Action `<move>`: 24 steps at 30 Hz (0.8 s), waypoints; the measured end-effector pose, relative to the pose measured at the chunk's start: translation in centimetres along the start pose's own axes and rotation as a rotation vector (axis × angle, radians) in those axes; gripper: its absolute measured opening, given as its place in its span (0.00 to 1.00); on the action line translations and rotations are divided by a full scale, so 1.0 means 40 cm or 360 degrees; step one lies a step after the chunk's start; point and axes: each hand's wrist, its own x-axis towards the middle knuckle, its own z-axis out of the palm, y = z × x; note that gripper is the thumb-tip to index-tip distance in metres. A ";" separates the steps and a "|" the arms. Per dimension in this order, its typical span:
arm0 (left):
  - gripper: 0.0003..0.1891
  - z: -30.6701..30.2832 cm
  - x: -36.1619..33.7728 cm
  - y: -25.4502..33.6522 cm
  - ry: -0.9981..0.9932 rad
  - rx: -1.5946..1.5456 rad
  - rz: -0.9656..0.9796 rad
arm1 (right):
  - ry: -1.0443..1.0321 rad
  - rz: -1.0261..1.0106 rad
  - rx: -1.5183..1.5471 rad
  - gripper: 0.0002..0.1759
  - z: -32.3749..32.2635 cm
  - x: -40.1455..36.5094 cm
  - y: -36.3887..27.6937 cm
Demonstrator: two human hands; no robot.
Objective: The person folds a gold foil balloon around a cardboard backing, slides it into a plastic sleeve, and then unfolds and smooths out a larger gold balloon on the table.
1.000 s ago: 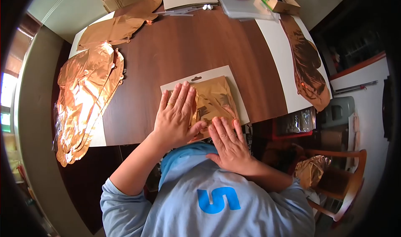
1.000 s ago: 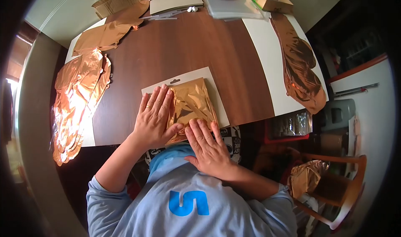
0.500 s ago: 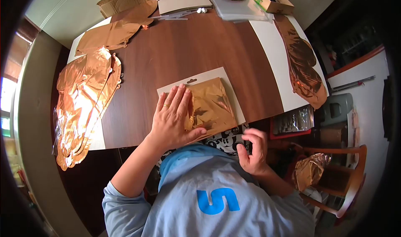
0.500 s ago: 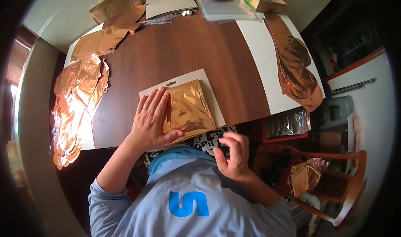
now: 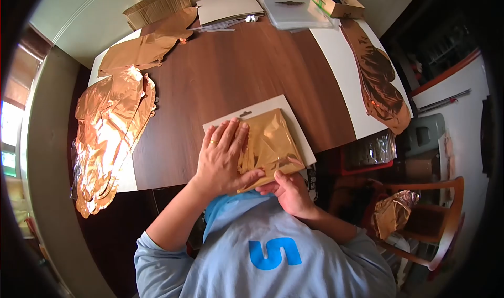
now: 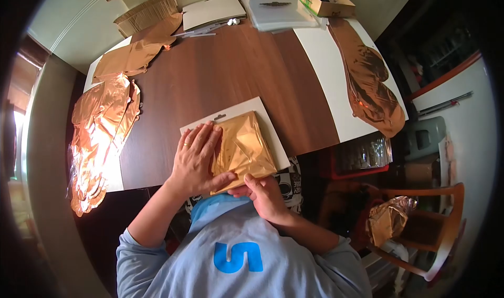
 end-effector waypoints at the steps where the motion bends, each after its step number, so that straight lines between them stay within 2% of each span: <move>1: 0.53 -0.003 -0.008 0.011 -0.0014 -0.0006 0.0007 | 0.0026 -0.0032 -0.0043 0.18 0.006 -0.010 0.002; 3: 0.54 -0.003 -0.026 0.029 -0.0046 -0.0001 0.0027 | 0.0067 -0.0177 -0.0177 0.16 0.014 -0.024 0.018; 9: 0.46 -0.013 -0.041 0.043 -0.0007 -0.0237 -0.0025 | 0.0252 -0.0211 -0.0286 0.16 0.013 -0.040 0.019; 10: 0.43 -0.020 -0.037 0.038 -0.0003 -0.0350 -0.0062 | 0.0257 -0.0199 -0.0276 0.16 0.011 -0.042 0.016; 11: 0.39 -0.029 -0.031 0.027 0.0002 -0.0463 -0.0097 | 0.0351 -0.0204 -0.0231 0.09 0.018 -0.039 0.013; 12: 0.36 -0.036 -0.022 0.017 0.0006 -0.0579 -0.0131 | 0.0303 -0.0223 -0.0256 0.09 0.011 -0.043 0.012; 13: 0.25 -0.031 -0.010 0.003 0.0162 -0.0664 -0.0147 | 0.0256 -0.0240 -0.0284 0.10 -0.003 -0.050 0.011; 14: 0.20 -0.040 0.000 0.001 0.0196 -0.0674 -0.0300 | 0.0209 -0.0256 -0.0312 0.11 -0.013 -0.054 0.007; 16: 0.19 -0.067 0.039 -0.007 0.0222 -0.0621 -0.0434 | 0.0228 -0.0236 -0.0336 0.12 -0.006 -0.059 -0.018; 19: 0.18 -0.106 0.098 -0.015 -0.0095 -0.0892 -0.0661 | 0.0265 -0.0216 -0.0281 0.12 0.001 -0.058 -0.049; 22: 0.16 -0.142 0.171 -0.042 -0.0630 -0.1235 -0.0904 | 0.0309 -0.0256 -0.0300 0.12 -0.008 -0.053 -0.063; 24: 0.16 -0.120 0.198 -0.068 -0.0716 -0.1274 -0.0808 | 0.0380 -0.0259 -0.0326 0.12 -0.032 -0.046 -0.062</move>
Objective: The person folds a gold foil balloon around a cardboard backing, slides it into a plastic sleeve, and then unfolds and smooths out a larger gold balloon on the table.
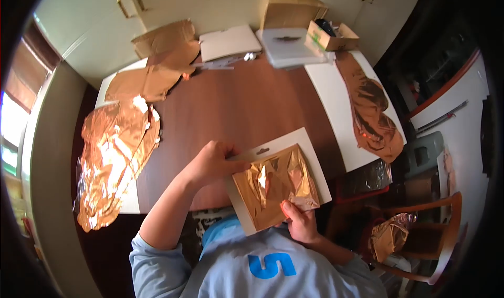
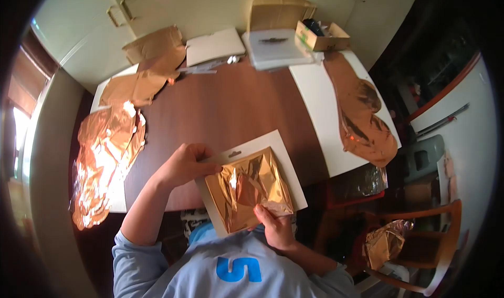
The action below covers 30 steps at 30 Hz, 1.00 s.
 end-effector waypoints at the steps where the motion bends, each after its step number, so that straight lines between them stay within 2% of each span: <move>1: 0.16 -0.002 0.024 0.006 -0.0062 0.0008 0.0037 | 0.0025 -0.0039 0.0036 0.11 0.000 0.004 -0.017; 2: 0.14 -0.004 0.046 0.028 -0.0105 -0.0004 0.0055 | 0.0085 -0.0199 -0.0087 0.11 -0.008 0.015 -0.022; 4: 0.12 -0.010 0.087 0.070 -0.0186 -0.0034 0.0072 | 0.0236 -0.0269 -0.0110 0.11 -0.007 0.036 -0.061; 7: 0.09 -0.028 0.193 0.160 -0.0453 0.0206 0.0251 | 0.0226 -0.0333 -0.0051 0.13 -0.058 0.075 -0.096; 9: 0.09 -0.050 0.336 0.197 -0.0217 0.0453 0.0283 | 0.0349 -0.0284 0.0278 0.09 -0.070 0.096 -0.129; 10: 0.10 -0.060 0.452 0.178 0.0108 0.0576 0.0539 | 0.0431 -0.0216 0.0374 0.07 -0.085 0.102 -0.146; 11: 0.11 -0.071 0.552 0.176 0.0437 0.0685 0.0798 | 0.0368 -0.0267 0.0435 0.03 -0.124 0.113 -0.135; 12: 0.12 -0.080 0.605 0.228 0.0574 0.0619 0.0739 | 0.0436 -0.0211 0.0493 0.02 -0.134 0.117 -0.146; 14: 0.13 -0.110 0.791 0.221 0.0727 0.0807 0.1126 | 0.0571 -0.0088 0.0615 0.02 -0.145 0.117 -0.166; 15: 0.14 -0.110 0.854 0.210 0.0789 0.0841 0.1078 | 0.0438 -0.0047 0.0602 0.03 -0.187 0.109 -0.145; 18: 0.17 -0.105 1.000 0.164 0.0929 0.1043 0.1006 | 0.0453 -0.0042 0.0602 0.02 -0.184 0.107 -0.180; 20: 0.16 -0.082 1.007 0.159 0.0949 0.1169 0.0737 | 0.0492 -0.0102 0.0169 0.05 -0.200 0.108 -0.179; 22: 0.16 -0.069 1.004 0.178 0.0995 0.1153 0.0667 | 0.0567 -0.0018 0.0006 0.13 -0.201 0.109 -0.186; 24: 0.16 -0.062 1.017 0.168 0.1007 0.1142 0.0622 | 0.0466 -0.0007 0.0202 0.05 -0.210 0.113 -0.186; 25: 0.15 -0.067 1.039 0.158 0.1006 0.1138 0.0621 | 0.0412 -0.0008 0.0298 0.07 -0.214 0.117 -0.185; 27: 0.14 -0.071 1.054 0.146 0.1072 0.1102 0.0644 | 0.0396 -0.0067 0.0153 0.07 -0.222 0.125 -0.154; 30: 0.13 -0.048 1.036 0.154 0.1197 0.1055 0.0682 | 0.0452 -0.0021 0.0375 0.06 -0.206 0.121 -0.181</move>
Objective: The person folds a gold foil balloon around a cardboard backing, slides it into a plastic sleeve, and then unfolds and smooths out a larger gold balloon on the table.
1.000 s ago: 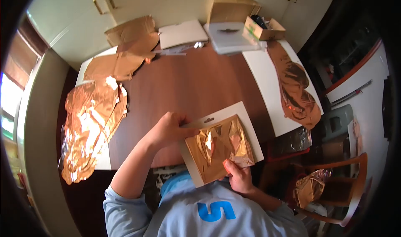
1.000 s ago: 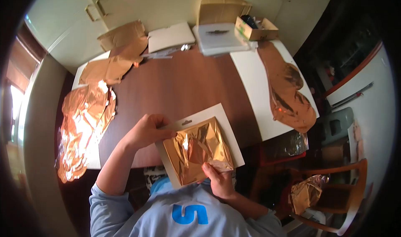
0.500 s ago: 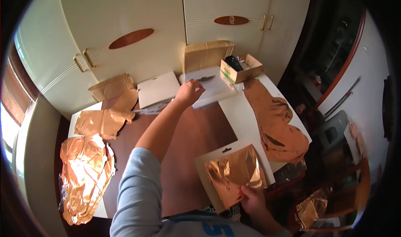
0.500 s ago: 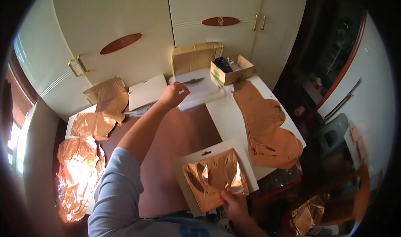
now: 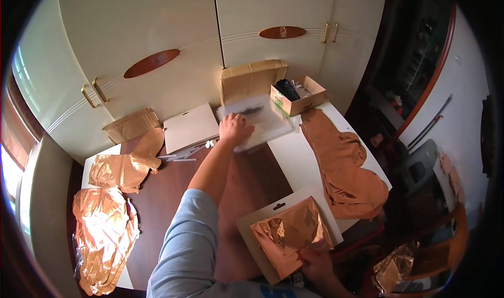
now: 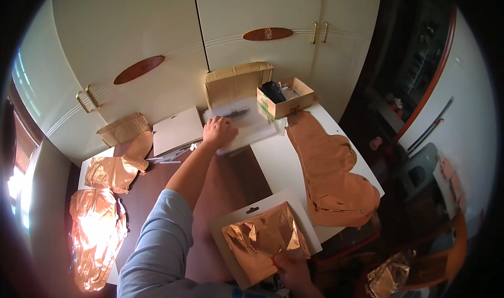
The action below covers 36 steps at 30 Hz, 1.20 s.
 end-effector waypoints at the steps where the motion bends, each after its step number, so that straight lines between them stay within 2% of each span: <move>1: 0.12 -0.026 -0.008 0.024 -0.0008 0.0032 -0.0006 | 0.0037 0.0062 0.0145 0.05 0.015 -0.007 -0.010; 3: 0.12 -0.030 -0.014 0.031 -0.0037 0.0054 -0.0019 | 0.0003 -0.0176 -0.0292 0.05 -0.048 0.006 0.044; 5: 0.13 0.002 0.011 0.007 -0.0051 0.0034 -0.0029 | 0.0015 -0.0150 -0.0397 0.05 -0.057 0.006 0.045; 7: 0.12 0.014 0.017 -0.006 -0.0013 0.0045 -0.0026 | 0.0081 0.0138 -0.0162 0.06 -0.020 -0.013 0.003; 9: 0.11 0.025 0.024 -0.020 0.0049 0.0027 0.0028 | -0.0022 -0.0193 -0.0575 0.07 -0.071 0.002 0.049; 11: 0.10 0.027 0.026 -0.031 0.0141 -0.0020 0.0120 | -0.0020 -0.0308 -0.0640 0.06 -0.091 0.002 0.059; 13: 0.09 -0.045 0.013 -0.001 0.0215 -0.0092 0.0307 | 0.0082 -0.0212 -0.0358 0.04 -0.070 0.005 0.023; 16: 0.08 -0.205 -0.065 0.082 0.0202 -0.0106 0.0497 | 0.0035 -0.0298 0.0059 0.03 0.024 -0.021 -0.076; 17: 0.08 -0.252 -0.114 0.101 0.0151 -0.0057 0.0574 | 0.0082 -0.0160 0.0166 0.03 0.040 -0.028 -0.096; 20: 0.08 -0.333 -0.297 0.111 -0.0037 0.0148 0.0822 | -0.0392 -0.0137 -0.0020 0.03 -0.013 -0.037 -0.101; 21: 0.08 -0.364 -0.365 0.117 -0.0056 0.0129 0.0857 | -0.0466 -0.0010 -0.0125 0.03 -0.021 -0.052 -0.117; 24: 0.08 -0.412 -0.538 0.108 -0.0258 0.0064 0.0849 | -0.0646 0.0086 -0.0205 0.02 -0.037 -0.064 -0.089; 25: 0.08 -0.427 -0.587 0.106 -0.0322 0.0059 0.0812 | -0.0477 0.0190 -0.0239 0.06 -0.015 -0.084 -0.082; 27: 0.09 -0.450 -0.665 0.111 -0.0221 0.0060 0.0823 | -0.0473 0.0285 -0.0252 0.12 -0.009 -0.100 -0.038; 28: 0.10 -0.461 -0.693 0.112 -0.0155 0.0065 0.0834 | -0.0477 0.0318 -0.0260 0.15 -0.016 -0.097 -0.009; 29: 0.11 -0.473 -0.713 0.114 -0.0123 0.0023 0.0882 | -0.0567 0.0518 -0.0272 0.21 -0.070 -0.093 0.024; 31: 0.14 -0.494 -0.721 0.112 -0.0035 -0.0053 0.0992 | -0.0547 0.0598 -0.0256 0.21 -0.103 -0.093 0.072; 34: 0.16 -0.474 -0.732 0.061 -0.0402 -0.0355 0.0851 | -0.0568 0.0710 -0.0125 0.23 -0.080 -0.120 0.069; 36: 0.12 -0.472 -0.737 0.060 -0.0338 -0.0276 0.0899 | -0.0656 0.0691 -0.0080 0.23 -0.072 -0.128 0.057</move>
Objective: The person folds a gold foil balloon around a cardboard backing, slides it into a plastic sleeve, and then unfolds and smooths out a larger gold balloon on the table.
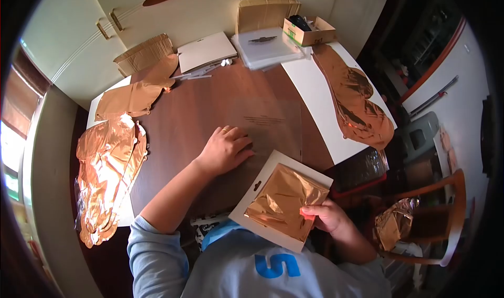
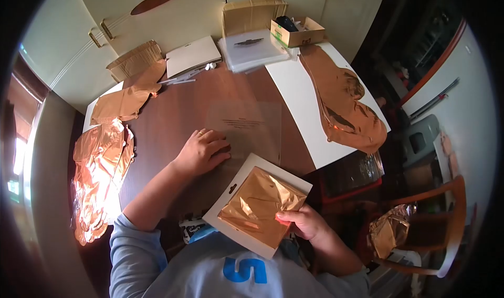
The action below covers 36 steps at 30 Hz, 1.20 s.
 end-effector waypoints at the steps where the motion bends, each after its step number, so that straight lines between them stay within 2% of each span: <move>1: 0.11 -0.001 -0.003 0.007 -0.0009 0.0061 0.0007 | -0.0064 -0.0022 -0.0065 0.25 -0.004 -0.005 0.003; 4: 0.08 0.001 -0.013 0.013 0.0015 0.0137 0.0008 | -0.0168 0.0077 -0.0114 0.26 0.035 -0.012 -0.008; 8: 0.06 0.006 -0.018 0.028 0.0053 0.0116 0.0013 | -0.0156 0.0207 -0.0128 0.23 -0.035 0.043 0.050; 9: 0.06 0.006 -0.021 0.032 0.0085 0.0110 0.0041 | -0.0069 0.0221 -0.0122 0.20 -0.006 0.039 0.034; 12: 0.07 0.002 -0.029 0.035 0.0107 0.0050 0.0079 | -0.0072 0.0093 -0.0104 0.20 0.036 0.032 -0.004; 13: 0.07 -0.002 -0.033 0.035 0.0069 -0.0004 0.0066 | -0.0050 -0.0238 -0.0124 0.15 0.094 0.022 -0.019; 16: 0.08 -0.016 -0.039 0.041 0.0025 -0.0058 0.0088 | -0.0131 -0.0320 -0.0388 0.11 0.023 0.035 -0.005; 17: 0.09 -0.018 -0.038 0.042 0.0022 -0.0058 0.0110 | 0.0005 -0.0283 -0.0315 0.07 0.023 0.023 0.002; 20: 0.08 -0.003 -0.038 0.030 -0.0052 0.0006 0.0032 | -0.0124 -0.0258 -0.0276 0.11 -0.029 0.047 0.021; 23: 0.07 -0.016 -0.029 0.039 -0.0095 -0.0254 -0.0007 | 0.0151 -0.0317 -0.0136 0.21 0.027 0.053 0.022; 26: 0.07 -0.012 -0.029 0.033 -0.0183 -0.0682 0.0108 | 0.0176 -0.0244 -0.0090 0.29 0.032 0.029 0.007; 27: 0.07 -0.012 -0.029 0.037 -0.0258 -0.0721 0.0077 | 0.0124 -0.0308 -0.0052 0.32 0.029 0.029 0.017; 30: 0.08 -0.026 -0.025 0.058 -0.0410 -0.0781 -0.0026 | 0.0267 -0.0342 -0.0103 0.31 0.042 0.024 0.039; 31: 0.08 -0.030 -0.026 0.063 -0.0417 -0.0771 -0.0063 | 0.0373 -0.0340 -0.0132 0.23 0.063 0.012 0.035; 34: 0.08 -0.036 -0.037 0.057 -0.0438 -0.0808 -0.0118 | 0.0398 -0.0569 -0.0362 0.15 0.051 0.006 0.062; 35: 0.08 -0.038 -0.041 0.053 -0.0448 -0.0834 -0.0127 | 0.0427 -0.0587 -0.0325 0.08 0.060 -0.001 0.062; 36: 0.08 -0.040 -0.045 0.050 -0.0484 -0.0769 -0.0130 | 0.0450 -0.0583 -0.0360 0.07 0.064 -0.005 0.062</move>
